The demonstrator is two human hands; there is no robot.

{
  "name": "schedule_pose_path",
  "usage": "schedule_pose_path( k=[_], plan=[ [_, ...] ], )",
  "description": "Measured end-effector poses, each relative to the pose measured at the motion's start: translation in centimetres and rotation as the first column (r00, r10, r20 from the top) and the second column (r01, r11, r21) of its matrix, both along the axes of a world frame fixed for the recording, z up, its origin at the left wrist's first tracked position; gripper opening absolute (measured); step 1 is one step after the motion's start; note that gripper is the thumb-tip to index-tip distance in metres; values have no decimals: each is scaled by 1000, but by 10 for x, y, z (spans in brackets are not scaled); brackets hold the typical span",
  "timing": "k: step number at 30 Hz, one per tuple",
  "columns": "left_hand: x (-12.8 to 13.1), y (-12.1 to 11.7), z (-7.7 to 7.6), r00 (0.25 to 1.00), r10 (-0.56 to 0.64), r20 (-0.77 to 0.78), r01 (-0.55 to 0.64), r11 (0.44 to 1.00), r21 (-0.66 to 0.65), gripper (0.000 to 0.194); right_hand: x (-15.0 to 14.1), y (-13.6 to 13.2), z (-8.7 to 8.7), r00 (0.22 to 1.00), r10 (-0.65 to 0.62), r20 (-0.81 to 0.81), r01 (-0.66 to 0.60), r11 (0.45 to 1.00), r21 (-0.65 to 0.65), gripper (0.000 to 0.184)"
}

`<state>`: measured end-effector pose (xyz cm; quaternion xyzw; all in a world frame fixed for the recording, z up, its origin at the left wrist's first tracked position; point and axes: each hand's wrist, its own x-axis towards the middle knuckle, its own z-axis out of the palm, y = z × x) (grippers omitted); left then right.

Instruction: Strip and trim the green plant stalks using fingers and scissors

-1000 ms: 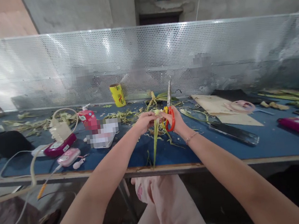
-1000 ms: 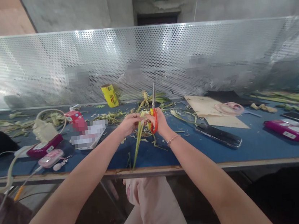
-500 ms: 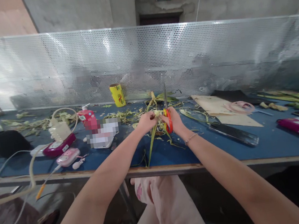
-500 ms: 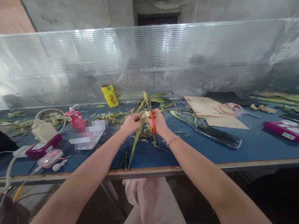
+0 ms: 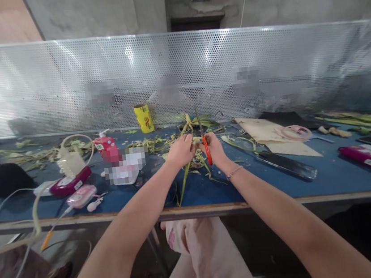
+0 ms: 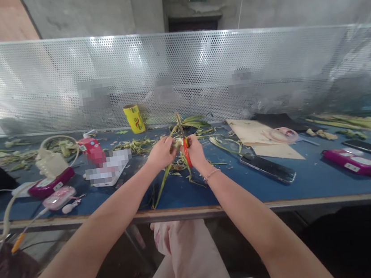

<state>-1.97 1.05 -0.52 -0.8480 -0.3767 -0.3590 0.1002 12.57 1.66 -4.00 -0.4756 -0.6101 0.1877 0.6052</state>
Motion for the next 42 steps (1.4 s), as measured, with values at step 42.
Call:
schedule_pose_path(
  k=[42],
  plan=[
    [3,12,-5,417,221,882,762,444,-472,18,-6,0,1,895,254,-366,-268,963,14,32]
  ],
)
